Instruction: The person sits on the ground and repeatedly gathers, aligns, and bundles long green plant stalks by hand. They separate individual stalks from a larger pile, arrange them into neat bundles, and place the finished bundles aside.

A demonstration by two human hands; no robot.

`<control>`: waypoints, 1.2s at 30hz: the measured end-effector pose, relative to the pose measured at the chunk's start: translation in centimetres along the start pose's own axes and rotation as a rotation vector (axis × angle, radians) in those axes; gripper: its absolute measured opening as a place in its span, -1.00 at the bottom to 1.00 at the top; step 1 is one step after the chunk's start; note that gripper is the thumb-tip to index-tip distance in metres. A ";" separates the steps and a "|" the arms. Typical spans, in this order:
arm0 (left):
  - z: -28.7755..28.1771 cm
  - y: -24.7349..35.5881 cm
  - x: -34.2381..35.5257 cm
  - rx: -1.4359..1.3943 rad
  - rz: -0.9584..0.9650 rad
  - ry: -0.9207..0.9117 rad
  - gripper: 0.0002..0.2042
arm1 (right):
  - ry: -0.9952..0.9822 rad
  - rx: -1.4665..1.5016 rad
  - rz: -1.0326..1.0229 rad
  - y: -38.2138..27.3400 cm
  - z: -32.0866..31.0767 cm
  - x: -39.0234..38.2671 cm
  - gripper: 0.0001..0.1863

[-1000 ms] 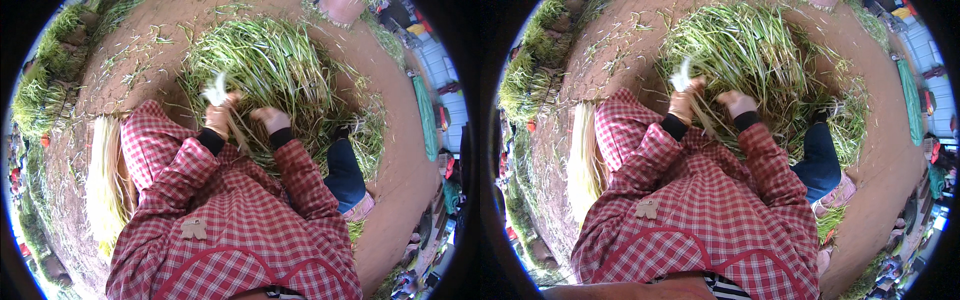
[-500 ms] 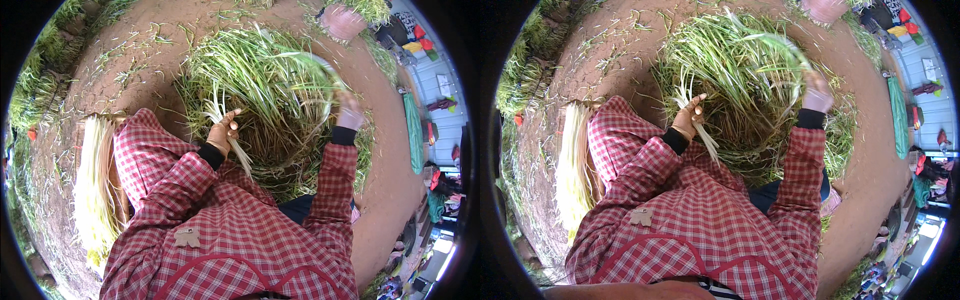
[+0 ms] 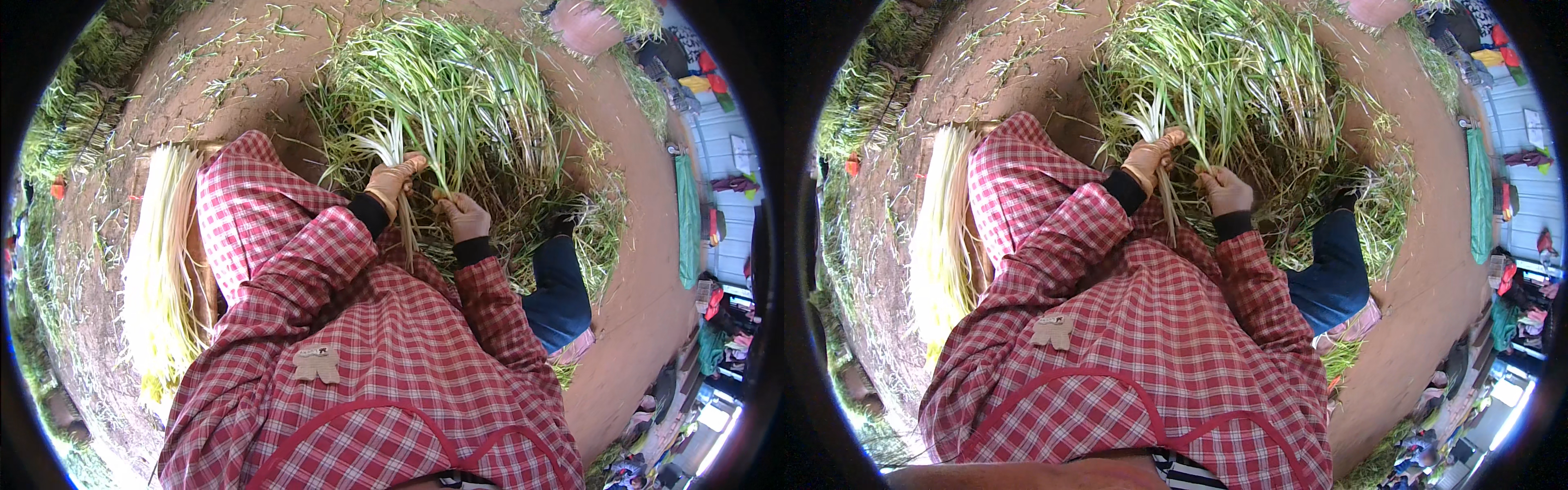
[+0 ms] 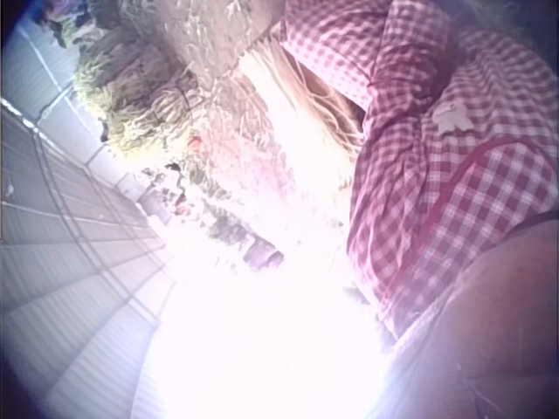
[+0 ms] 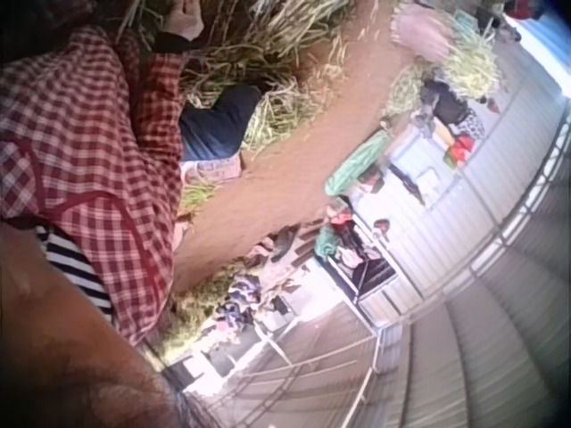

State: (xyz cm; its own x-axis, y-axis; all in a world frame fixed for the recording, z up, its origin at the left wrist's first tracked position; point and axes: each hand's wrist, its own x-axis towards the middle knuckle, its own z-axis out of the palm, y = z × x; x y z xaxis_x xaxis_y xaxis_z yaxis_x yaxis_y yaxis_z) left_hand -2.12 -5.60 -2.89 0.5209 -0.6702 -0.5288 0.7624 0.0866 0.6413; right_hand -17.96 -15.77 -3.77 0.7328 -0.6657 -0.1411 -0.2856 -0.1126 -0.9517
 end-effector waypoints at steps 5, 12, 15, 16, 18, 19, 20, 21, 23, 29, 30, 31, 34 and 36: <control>0.1 -0.2 -0.4 0.153 -0.031 0.042 -0.83 | -0.204 0.296 0.226 1.6 0.8 0.2 -0.77; 1.2 0.4 -1.4 0.200 0.006 0.142 -0.84 | 0.005 0.701 0.286 1.5 3.2 3.4 -0.76; 0.8 1.7 -0.8 0.043 0.099 0.172 -0.80 | 0.080 0.768 0.425 1.0 1.6 2.2 -0.74; 0.6 2.1 -0.5 0.026 0.117 0.222 -0.78 | 0.026 0.762 0.450 0.9 1.0 1.8 -0.73; 0.3 2.1 0.0 -0.086 0.088 0.049 -0.79 | -0.054 0.758 0.546 1.0 0.0 1.5 -0.72; 0.2 1.8 0.2 0.006 0.068 0.003 -0.79 | -0.237 0.822 0.630 1.0 -0.6 1.8 -0.72; 0.1 1.4 0.5 0.087 0.061 -0.046 -0.79 | -0.318 0.861 0.581 1.1 -0.4 2.1 -0.73; -0.1 0.9 0.6 0.123 0.062 -0.102 -0.79 | -0.329 0.862 0.569 1.2 -0.2 2.6 -0.73; -0.4 0.2 0.9 0.103 0.036 0.004 -0.80 | -0.362 0.845 0.464 1.3 0.5 3.7 -0.68; -1.8 -0.2 1.2 -0.012 0.023 0.121 -0.83 | -0.037 0.539 0.222 1.5 1.2 3.7 -0.79; -1.7 -0.1 1.1 0.006 0.009 0.107 -0.83 | -0.016 0.488 0.218 1.6 1.2 3.5 -0.79; -1.6 -0.1 1.0 0.023 -0.013 0.091 -0.83 | -0.057 0.484 0.174 1.7 1.3 3.1 -0.83; -1.0 0.0 0.2 0.129 -0.006 0.048 -0.83 | -0.139 0.382 0.177 2.2 1.9 2.8 -0.86; -0.7 0.1 -0.1 0.237 -0.057 0.059 -0.79 | -0.149 0.363 0.244 2.5 2.5 3.0 -0.86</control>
State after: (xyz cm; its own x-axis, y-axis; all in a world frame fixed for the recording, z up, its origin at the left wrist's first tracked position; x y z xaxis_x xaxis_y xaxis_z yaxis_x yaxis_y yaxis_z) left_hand -1.83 -5.02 -3.15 0.5065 -0.6240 -0.5951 0.6835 -0.1302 0.7183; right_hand -14.94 -16.21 -7.29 0.7590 -0.5246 -0.3855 -0.2453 0.3181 -0.9158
